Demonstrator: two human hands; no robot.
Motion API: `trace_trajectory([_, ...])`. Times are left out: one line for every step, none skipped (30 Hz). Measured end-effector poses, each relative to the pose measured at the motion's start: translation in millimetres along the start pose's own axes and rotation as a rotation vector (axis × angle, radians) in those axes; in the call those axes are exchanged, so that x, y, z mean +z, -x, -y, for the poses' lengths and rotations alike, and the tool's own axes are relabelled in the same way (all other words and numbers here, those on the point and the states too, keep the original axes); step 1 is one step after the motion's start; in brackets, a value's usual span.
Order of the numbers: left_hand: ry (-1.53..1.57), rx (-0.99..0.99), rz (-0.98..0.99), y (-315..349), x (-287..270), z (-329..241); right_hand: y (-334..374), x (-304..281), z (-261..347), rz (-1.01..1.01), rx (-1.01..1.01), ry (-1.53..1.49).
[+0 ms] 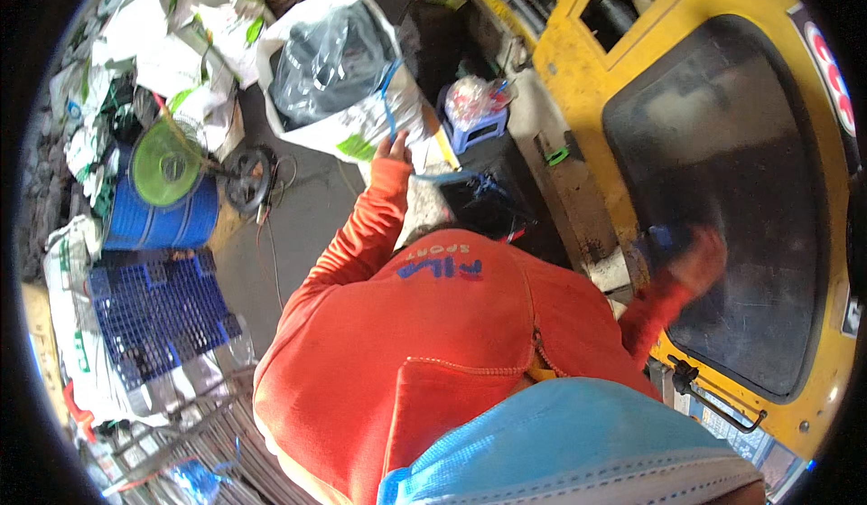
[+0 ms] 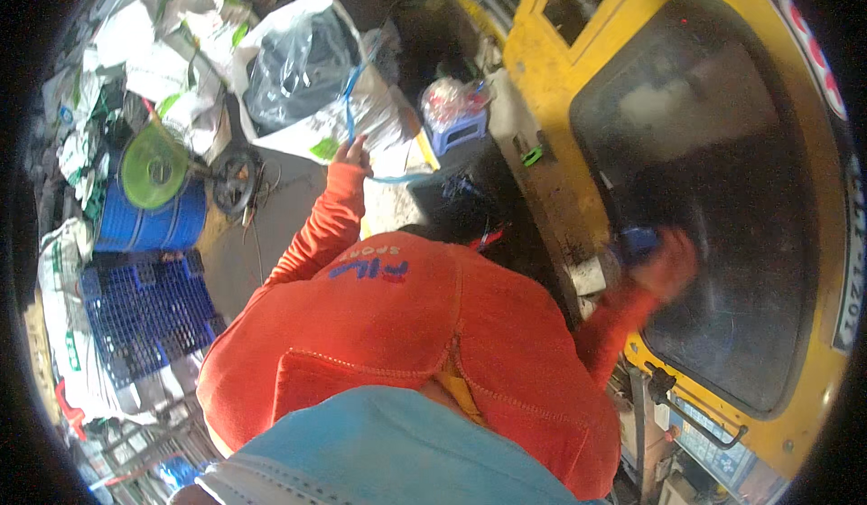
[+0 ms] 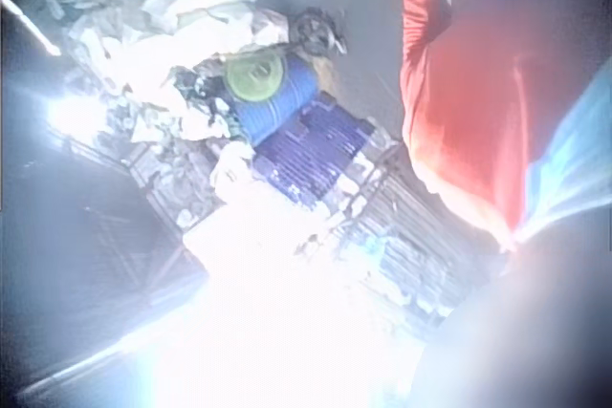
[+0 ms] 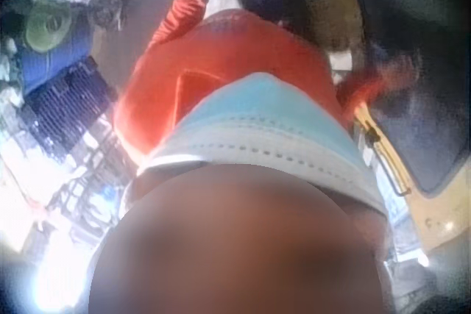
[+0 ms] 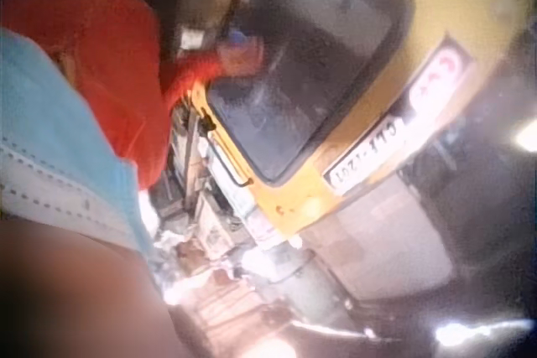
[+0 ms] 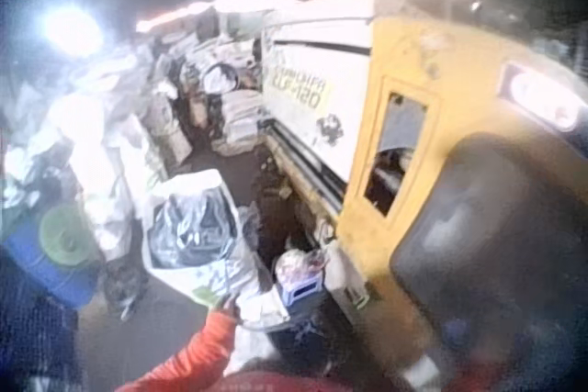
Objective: The person places a dark object into a clear plastic bag, then puts the bag into a larger white sack. They secure the sack with a blue strap, repeating the process with another bag and sack.
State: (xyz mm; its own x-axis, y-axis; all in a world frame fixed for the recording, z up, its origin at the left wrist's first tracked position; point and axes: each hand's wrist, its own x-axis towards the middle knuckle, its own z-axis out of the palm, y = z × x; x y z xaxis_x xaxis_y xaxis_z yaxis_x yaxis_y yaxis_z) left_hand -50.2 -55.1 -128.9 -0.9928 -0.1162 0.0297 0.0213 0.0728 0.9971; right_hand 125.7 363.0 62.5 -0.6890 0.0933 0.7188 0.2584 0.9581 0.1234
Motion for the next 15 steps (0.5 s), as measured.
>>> trace_trajectory([-0.153, 0.132, -0.026, 8, 1, -16, -10, 26, 35, 0.086, -0.177, -0.230])
trace_trajectory([-0.334, 0.357, -0.001, 13, -2, -34, -8, 47, 80, 0.242, 0.067, -0.790])
trace_trajectory([-0.050, -0.010, 0.041, 16, -7, -51, -1, 58, 121, 0.405, 0.114, -1.134])
trace_trajectory([0.232, -0.327, 0.092, 18, -15, -67, 3, 71, 160, 0.777, 0.383, -1.397])
trace_trajectory([0.192, -0.349, 0.159, 19, -23, -81, 4, 80, 194, 0.748, 0.161, -1.457])
trace_trajectory([0.233, -0.363, 0.266, 21, -33, -92, 5, 88, 229, 0.747, -0.024, -1.478])
trace_trajectory([0.235, -0.354, 0.367, 21, -44, -102, 6, 93, 263, 0.712, -0.004, -1.475])
trace_trajectory([0.236, -0.347, 0.465, 21, -55, -110, 5, 95, 294, 0.662, 0.021, -1.470])
trace_trajectory([0.211, -0.321, 0.521, 21, -66, -116, 7, 93, 319, 0.722, 0.140, -1.543])
trace_trajectory([0.206, -0.271, 0.596, 15, -77, -121, 3, 95, 342, 0.767, 0.254, -1.614])
trace_trajectory([0.150, -0.303, 0.686, 7, -89, -126, 0, 97, 361, 0.780, 0.326, -1.707])
trace_trajectory([0.087, -0.214, 0.754, 2, -100, -130, -3, 101, 378, 0.762, 0.222, -1.714])
trace_trajectory([0.065, -0.209, 0.811, -4, -111, -134, -2, 104, 395, 0.735, 0.383, -1.762])
trace_trajectory([0.029, -0.205, 0.851, -12, -121, -138, -3, 109, 411, 0.722, 0.544, -1.772])
trace_trajectory([0.076, -0.230, 0.888, -19, -128, -142, -9, 115, 421, 0.561, 0.357, -1.657])
